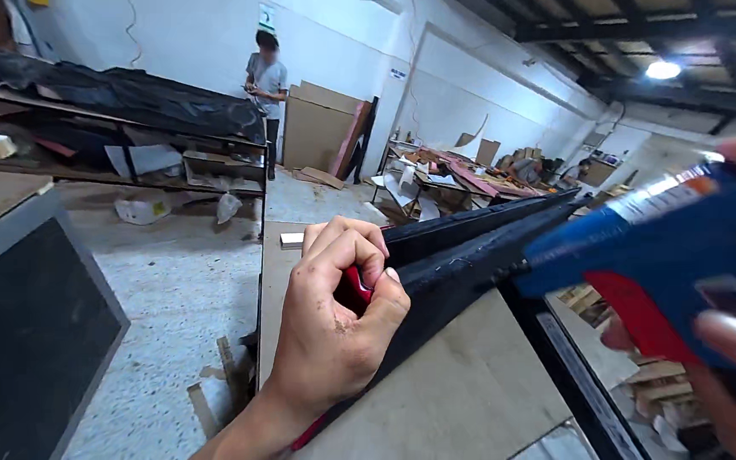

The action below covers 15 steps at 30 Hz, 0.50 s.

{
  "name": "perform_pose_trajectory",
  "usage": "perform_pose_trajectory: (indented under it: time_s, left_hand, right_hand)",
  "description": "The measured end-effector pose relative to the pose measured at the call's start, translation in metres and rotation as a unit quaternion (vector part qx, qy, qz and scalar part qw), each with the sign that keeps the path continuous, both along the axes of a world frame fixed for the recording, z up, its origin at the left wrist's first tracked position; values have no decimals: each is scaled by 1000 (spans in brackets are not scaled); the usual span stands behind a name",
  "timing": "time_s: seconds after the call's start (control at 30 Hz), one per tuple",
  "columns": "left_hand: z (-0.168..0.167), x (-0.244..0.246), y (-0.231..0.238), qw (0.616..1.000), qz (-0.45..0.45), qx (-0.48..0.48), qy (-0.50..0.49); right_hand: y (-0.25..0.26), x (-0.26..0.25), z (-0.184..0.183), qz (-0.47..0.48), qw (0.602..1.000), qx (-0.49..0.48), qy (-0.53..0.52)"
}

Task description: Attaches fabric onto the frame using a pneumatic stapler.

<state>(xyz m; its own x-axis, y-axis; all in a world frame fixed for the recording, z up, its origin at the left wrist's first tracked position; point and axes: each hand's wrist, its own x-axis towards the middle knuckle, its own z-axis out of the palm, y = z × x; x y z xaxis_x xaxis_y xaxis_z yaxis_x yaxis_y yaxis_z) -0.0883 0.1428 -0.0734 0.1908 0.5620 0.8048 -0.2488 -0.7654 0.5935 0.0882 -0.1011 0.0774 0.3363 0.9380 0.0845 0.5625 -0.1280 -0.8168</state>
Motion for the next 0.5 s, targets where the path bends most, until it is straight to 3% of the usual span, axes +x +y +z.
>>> perform_pose_trajectory:
  time_s: [0.17,0.5]
  left_hand:
    - [0,-3,2,1000,-14,-14,-6]
    - [-3,-5,3,999,-25,-38,-15]
  right_hand:
    - [49,-27,27,39,999,26,-18]
    - [63,-49,35,40,998,-9,-43]
